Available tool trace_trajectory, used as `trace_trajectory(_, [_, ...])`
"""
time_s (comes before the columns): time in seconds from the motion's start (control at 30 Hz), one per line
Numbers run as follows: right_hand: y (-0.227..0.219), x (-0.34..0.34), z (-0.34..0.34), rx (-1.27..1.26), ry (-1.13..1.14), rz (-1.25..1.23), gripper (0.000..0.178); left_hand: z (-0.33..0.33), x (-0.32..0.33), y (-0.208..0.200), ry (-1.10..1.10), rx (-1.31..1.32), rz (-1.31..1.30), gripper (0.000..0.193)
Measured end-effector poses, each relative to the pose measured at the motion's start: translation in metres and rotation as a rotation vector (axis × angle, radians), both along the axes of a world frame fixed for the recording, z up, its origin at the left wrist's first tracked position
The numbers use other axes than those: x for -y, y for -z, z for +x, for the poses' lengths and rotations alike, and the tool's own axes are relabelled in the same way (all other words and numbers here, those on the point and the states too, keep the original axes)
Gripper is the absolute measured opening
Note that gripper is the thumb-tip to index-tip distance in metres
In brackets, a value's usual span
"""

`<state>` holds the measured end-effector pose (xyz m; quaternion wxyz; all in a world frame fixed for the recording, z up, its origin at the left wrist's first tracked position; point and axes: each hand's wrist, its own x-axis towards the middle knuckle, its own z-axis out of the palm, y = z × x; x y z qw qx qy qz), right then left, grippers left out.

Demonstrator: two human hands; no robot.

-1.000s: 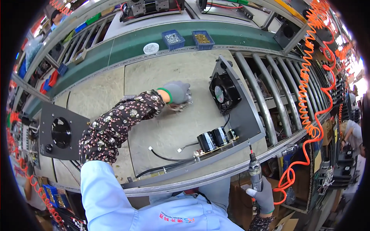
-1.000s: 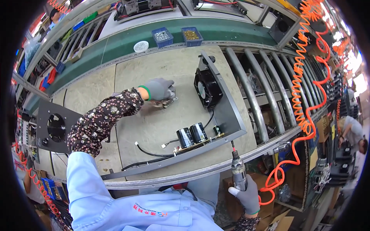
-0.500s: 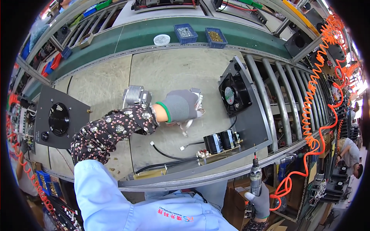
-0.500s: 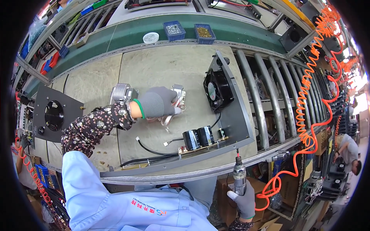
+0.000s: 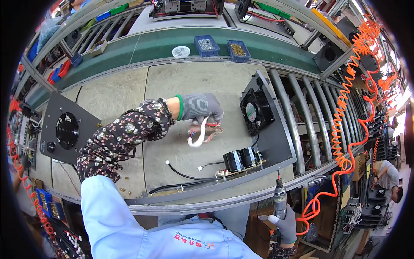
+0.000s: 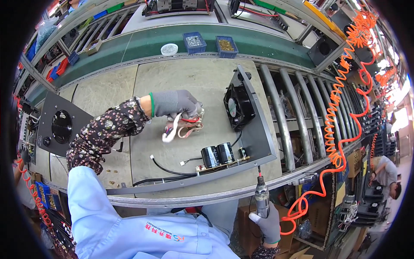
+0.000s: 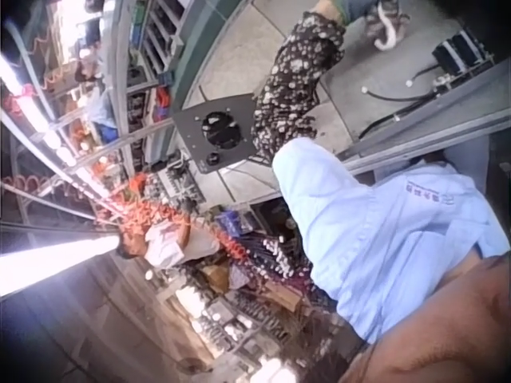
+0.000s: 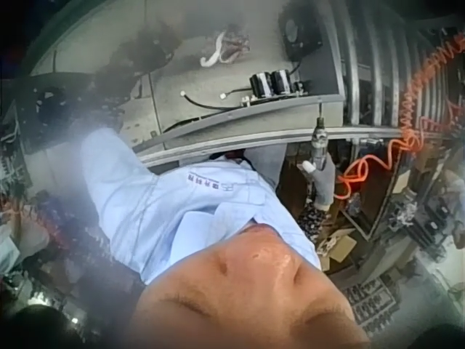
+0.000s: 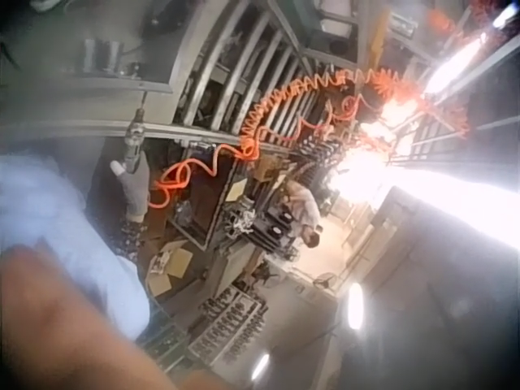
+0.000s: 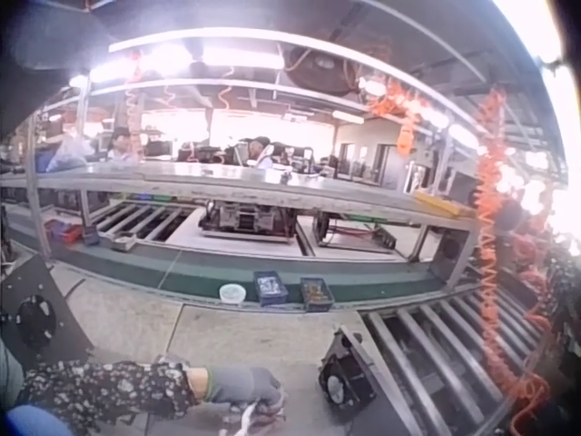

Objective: Assemble a power supply unit by installing components and securing them with a pneumatic screwdriver.

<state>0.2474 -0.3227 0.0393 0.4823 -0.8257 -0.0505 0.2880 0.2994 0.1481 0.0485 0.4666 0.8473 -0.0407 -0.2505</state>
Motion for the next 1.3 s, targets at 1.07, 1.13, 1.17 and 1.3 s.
trace_trajectory(1.07, [0.001, -0.004, -0.001, 0.019, 0.026, -0.009, 0.04, 0.01, 0.014, -0.008, -0.947, 1.412, 0.388, 0.044])
trace_trajectory(1.13, [-0.002, -0.005, -0.002, -0.022, 0.036, -0.018, 0.04, 0.011, -0.011, -0.001, -0.814, 0.177, -0.263, 0.039])
trace_trajectory(1.17, [-0.003, -0.005, -0.003, -0.019, 0.037, -0.026, 0.04, 0.005, -0.019, 0.013, -0.618, 0.281, -0.135, 0.036])
trace_trajectory(1.3, [-0.003, -0.002, 0.0, 0.003, 0.032, -0.026, 0.042, -0.001, 0.001, 0.033, -0.153, 0.476, 0.12, 0.021])
